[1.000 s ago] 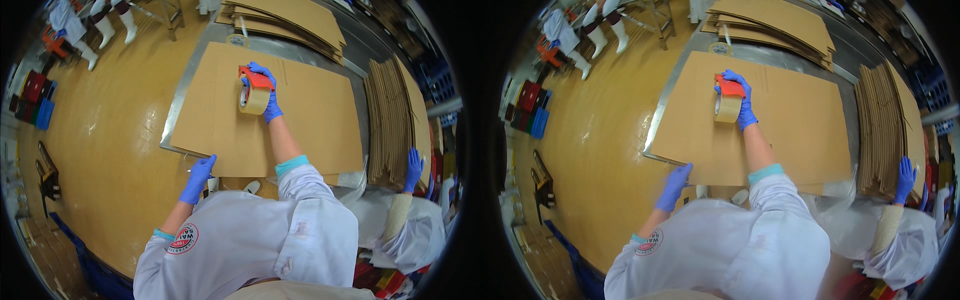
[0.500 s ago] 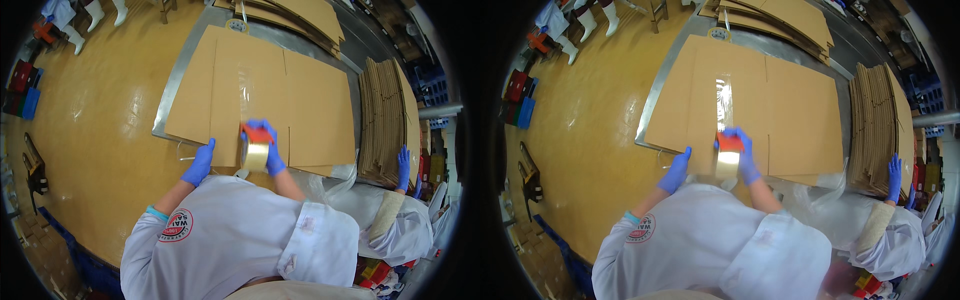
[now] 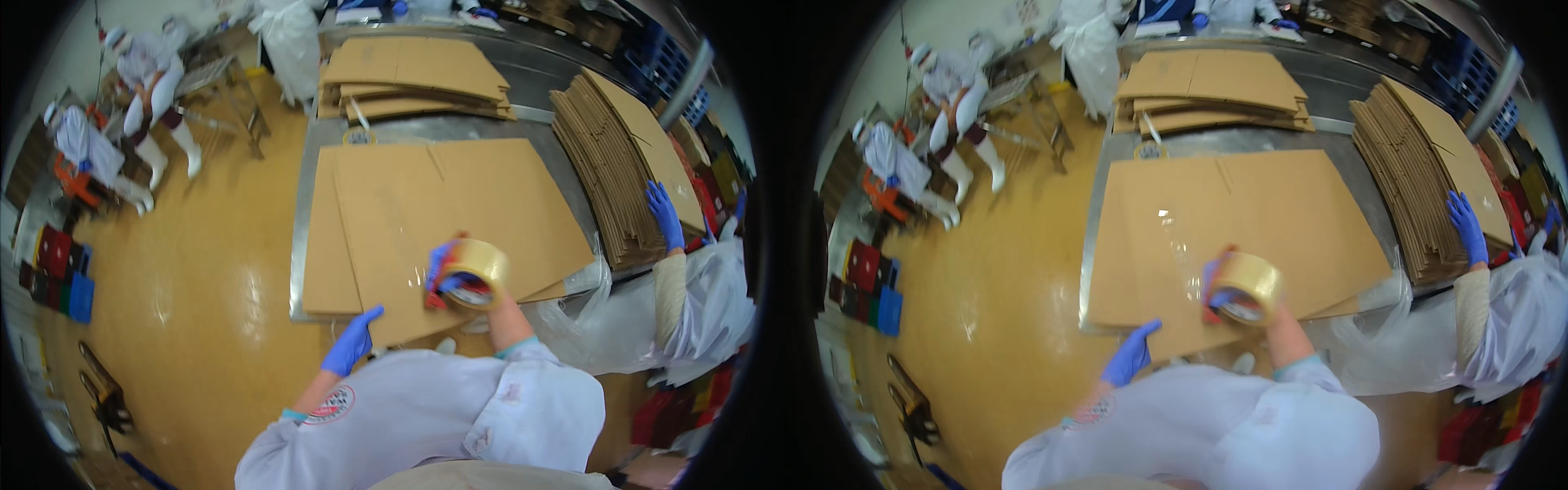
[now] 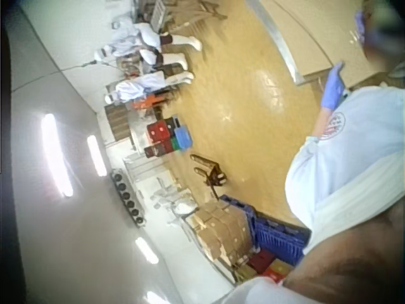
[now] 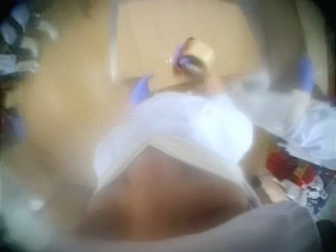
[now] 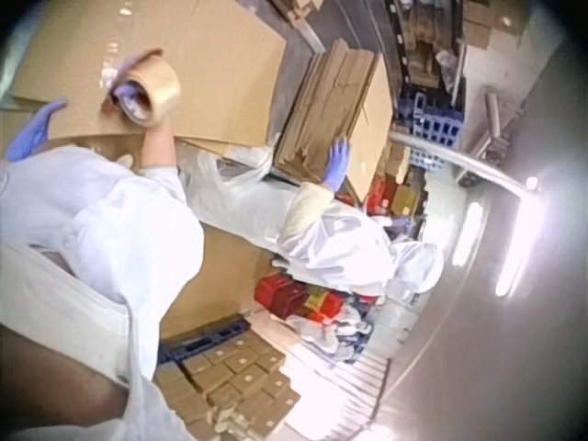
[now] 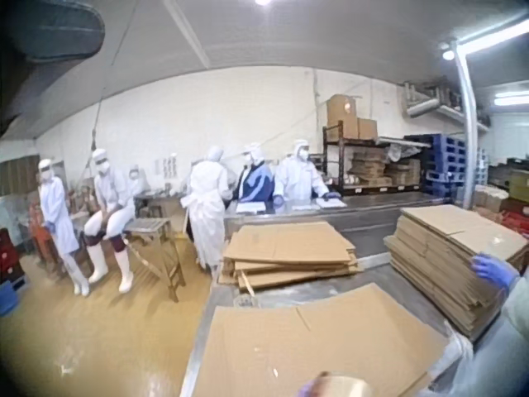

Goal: The person repeatedly tapes flat cardboard sheets on a stainless steel table using a handheld tape dispenser. They pull tape, apply it across the center of each sheet, and then move the sheet aside to repeat the process on the next one.

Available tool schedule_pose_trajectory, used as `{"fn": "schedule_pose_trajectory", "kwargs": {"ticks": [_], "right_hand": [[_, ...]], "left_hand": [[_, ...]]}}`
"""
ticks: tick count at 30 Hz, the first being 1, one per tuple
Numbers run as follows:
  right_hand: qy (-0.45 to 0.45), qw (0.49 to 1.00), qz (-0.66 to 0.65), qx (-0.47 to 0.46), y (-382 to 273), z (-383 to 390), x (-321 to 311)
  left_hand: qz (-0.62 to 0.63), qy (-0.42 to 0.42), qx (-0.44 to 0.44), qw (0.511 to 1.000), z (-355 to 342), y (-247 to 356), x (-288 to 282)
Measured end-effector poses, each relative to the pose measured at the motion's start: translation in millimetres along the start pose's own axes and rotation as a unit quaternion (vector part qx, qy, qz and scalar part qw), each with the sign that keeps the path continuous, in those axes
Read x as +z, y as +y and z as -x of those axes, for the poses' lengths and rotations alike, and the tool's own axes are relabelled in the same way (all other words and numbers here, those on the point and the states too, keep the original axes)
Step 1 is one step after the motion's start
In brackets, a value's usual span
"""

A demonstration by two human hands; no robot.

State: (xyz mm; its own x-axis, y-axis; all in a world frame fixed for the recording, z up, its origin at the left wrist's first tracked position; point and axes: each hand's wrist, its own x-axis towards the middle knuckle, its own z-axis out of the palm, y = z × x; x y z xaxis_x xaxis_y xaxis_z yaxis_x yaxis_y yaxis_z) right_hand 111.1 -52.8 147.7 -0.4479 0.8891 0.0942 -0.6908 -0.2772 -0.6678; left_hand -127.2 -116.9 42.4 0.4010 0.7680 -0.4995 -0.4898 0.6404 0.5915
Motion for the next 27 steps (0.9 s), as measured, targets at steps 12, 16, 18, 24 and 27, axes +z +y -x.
{"fn": "schedule_pose_trajectory", "kwargs": {"ticks": [12, 16, 18, 24, 27], "right_hand": [[0.180, 0.816, 0.226, -0.501, -94.9, 208.9, -27.4], [0.295, 0.782, 0.248, -0.489, -103.1, 270.5, -32.7], [0.355, 0.761, 0.258, -0.477, -106.0, 305.3, -36.6], [0.418, 0.752, 0.309, -0.405, -128.4, 377.6, -73.8], [0.405, 0.757, 0.364, -0.362, -140.4, 401.0, -94.4]], "left_hand": [[-0.122, 0.038, 0.442, 0.888, 38.2, 132.0, 94.7], [0.012, -0.094, 0.441, 0.893, 35.6, 125.6, 194.5], [0.078, -0.137, 0.452, 0.878, 7.2, 103.7, 259.4], [0.023, -0.175, 0.420, 0.890, -99.2, 45.6, 426.2], [0.073, -0.227, 0.396, 0.887, -136.0, -15.7, 510.6]]}}
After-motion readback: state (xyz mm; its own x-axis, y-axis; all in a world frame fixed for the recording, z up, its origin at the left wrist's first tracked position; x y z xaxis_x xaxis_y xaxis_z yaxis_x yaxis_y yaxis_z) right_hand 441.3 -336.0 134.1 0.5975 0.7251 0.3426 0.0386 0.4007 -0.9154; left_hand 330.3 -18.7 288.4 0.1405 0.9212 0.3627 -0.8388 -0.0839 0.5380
